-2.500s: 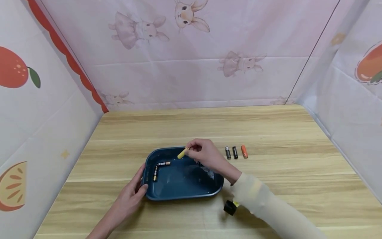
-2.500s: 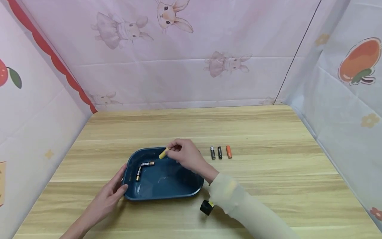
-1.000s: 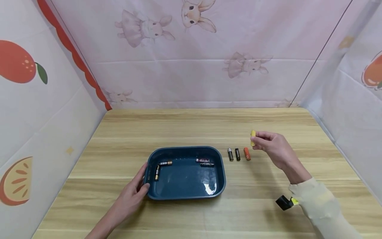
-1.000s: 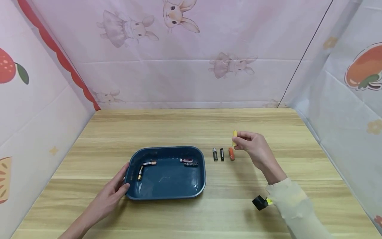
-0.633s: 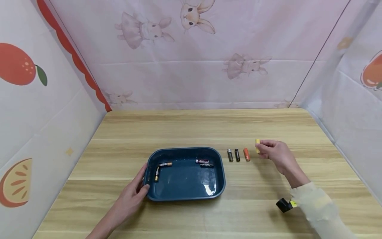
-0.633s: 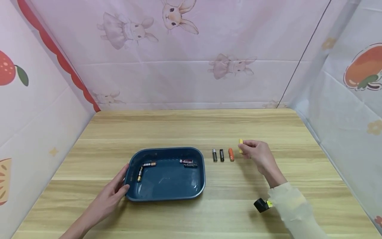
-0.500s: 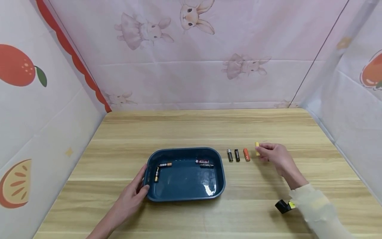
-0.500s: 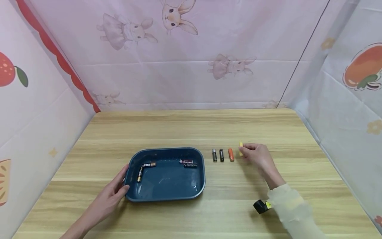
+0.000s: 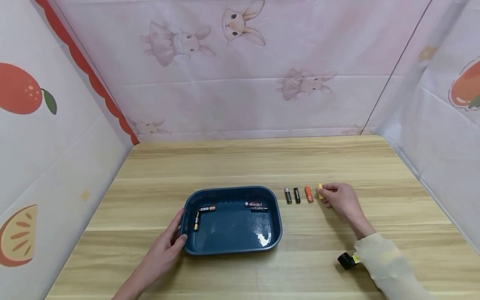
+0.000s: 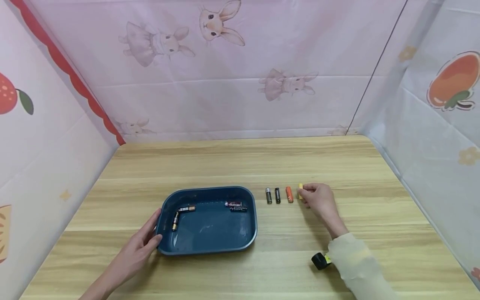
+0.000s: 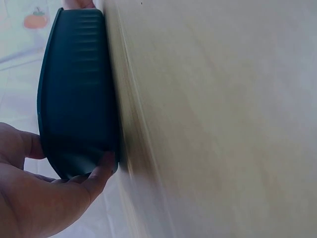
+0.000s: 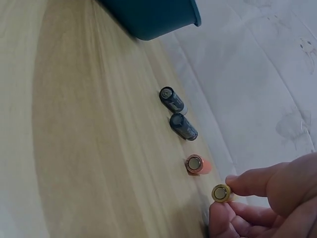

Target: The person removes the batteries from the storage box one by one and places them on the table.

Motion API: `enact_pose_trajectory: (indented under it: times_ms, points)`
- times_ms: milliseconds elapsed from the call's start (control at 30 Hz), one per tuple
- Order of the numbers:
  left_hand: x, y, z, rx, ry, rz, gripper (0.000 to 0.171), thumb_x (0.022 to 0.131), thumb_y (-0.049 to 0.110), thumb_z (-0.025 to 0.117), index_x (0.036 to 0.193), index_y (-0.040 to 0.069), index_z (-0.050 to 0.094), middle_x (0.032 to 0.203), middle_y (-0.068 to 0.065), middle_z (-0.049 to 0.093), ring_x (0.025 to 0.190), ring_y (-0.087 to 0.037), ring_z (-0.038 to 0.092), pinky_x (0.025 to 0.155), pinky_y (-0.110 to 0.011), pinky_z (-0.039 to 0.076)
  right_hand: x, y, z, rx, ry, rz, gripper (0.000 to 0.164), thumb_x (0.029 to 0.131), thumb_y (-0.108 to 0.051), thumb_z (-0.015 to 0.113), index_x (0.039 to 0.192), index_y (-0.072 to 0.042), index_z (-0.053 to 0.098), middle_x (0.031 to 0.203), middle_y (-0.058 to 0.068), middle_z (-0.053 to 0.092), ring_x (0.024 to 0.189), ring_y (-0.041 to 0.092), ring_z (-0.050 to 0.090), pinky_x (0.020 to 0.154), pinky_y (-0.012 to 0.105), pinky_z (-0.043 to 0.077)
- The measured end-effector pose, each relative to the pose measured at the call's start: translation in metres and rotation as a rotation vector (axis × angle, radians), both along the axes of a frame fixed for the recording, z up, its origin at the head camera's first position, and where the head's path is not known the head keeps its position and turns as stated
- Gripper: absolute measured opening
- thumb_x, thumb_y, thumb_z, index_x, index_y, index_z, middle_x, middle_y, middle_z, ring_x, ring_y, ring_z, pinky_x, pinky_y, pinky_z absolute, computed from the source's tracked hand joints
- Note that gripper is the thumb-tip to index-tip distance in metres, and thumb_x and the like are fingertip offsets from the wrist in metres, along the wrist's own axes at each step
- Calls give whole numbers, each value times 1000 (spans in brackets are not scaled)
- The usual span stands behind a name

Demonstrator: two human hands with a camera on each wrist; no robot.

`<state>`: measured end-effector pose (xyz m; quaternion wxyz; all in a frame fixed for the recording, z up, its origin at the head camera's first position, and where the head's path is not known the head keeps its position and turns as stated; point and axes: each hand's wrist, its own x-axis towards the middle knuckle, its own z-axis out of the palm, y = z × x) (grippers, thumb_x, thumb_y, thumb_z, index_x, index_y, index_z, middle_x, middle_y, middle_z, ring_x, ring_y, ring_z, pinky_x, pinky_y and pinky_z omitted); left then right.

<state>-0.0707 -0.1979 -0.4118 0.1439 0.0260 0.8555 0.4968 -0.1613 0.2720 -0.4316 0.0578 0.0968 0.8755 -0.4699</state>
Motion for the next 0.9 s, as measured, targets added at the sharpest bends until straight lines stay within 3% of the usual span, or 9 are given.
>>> enact_pose_trajectory:
  times_ms: [333,900]
  points:
    - [0,0,0,3,-12,3,66,103,8,40,158,21,7,165,-11,9,147,-28,23,114,-38,29,-2,-11,-4,170,44,-19,33,91,-21,65,111,5,69,92,17,74,68,12,66,55,22,54]
    - [-1,-1,0,-16,-17,-2,66,104,10,40,158,22,6,165,-11,9,147,-27,24,114,-39,30,0,-16,-4,255,68,-27,30,91,-22,64,105,4,71,87,15,74,66,13,63,54,23,48]
